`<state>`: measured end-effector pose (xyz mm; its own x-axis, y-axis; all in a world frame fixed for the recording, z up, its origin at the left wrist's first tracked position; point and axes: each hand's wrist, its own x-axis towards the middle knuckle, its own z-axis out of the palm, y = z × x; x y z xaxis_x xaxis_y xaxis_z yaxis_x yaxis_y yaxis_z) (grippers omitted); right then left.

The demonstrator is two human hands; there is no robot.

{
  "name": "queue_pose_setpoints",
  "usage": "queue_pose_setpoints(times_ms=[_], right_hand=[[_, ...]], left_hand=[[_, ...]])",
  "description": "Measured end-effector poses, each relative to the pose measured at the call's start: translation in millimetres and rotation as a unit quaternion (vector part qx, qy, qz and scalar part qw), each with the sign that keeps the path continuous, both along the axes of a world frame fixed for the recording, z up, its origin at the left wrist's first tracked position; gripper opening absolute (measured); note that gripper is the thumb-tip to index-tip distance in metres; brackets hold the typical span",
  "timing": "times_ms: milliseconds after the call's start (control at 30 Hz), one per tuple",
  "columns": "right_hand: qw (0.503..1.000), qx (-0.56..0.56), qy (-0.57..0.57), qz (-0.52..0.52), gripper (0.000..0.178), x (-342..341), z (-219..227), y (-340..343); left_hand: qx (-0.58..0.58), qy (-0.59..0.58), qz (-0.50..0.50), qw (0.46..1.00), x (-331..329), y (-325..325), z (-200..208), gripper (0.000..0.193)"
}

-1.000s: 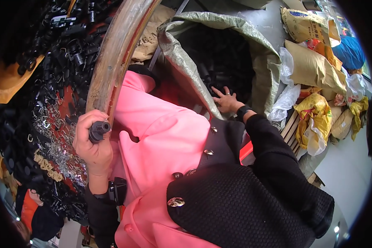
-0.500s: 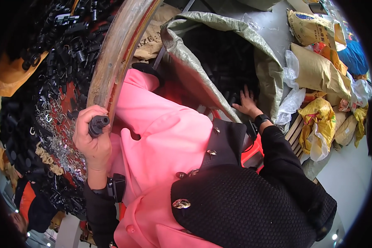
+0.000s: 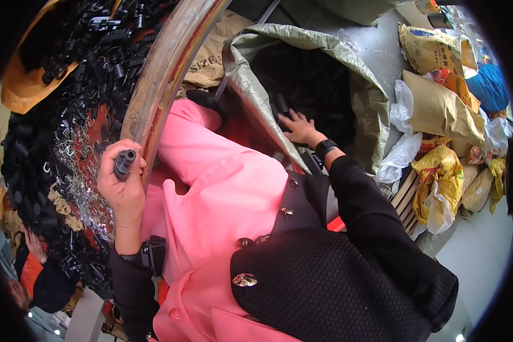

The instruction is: The person assembles components by hand, picking up a black plastic part and a metal clip, fitting the clip into the part, and then sliding a smaller black piece into the assembly before placing it into a bag.

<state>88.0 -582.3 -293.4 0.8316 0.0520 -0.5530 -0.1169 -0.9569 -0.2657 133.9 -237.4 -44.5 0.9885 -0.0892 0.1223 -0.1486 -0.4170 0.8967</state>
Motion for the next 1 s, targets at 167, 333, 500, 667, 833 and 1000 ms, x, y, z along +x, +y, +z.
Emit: queue_pose_setpoints(times_ms=[167,333,500,667,833,1000], right_hand=[[0.995,0.018,0.071,0.065,0.051,23,19,3],[0.983,0.166,-0.059,-0.050,0.040,55,80,-2],[0.941,0.319,-0.112,-0.033,0.025,100,168,35],[0.840,0.498,-0.074,0.202,0.018,91,288,169],[0.754,0.489,-0.111,0.424,0.012,62,333,261],[0.791,0.495,-0.067,0.353,0.008,56,325,296]], left_hand=[[-0.064,0.049,0.045,0.996,-11,11,9,0.007],[-0.130,0.115,0.072,0.982,-27,18,19,0.008],[-0.219,0.108,0.081,0.966,-42,34,27,0.010],[-0.279,0.106,0.094,0.950,-60,50,47,0.011],[-0.346,0.115,0.115,0.924,-79,73,67,0.011],[-0.435,0.119,0.136,0.882,-84,91,60,0.012]])
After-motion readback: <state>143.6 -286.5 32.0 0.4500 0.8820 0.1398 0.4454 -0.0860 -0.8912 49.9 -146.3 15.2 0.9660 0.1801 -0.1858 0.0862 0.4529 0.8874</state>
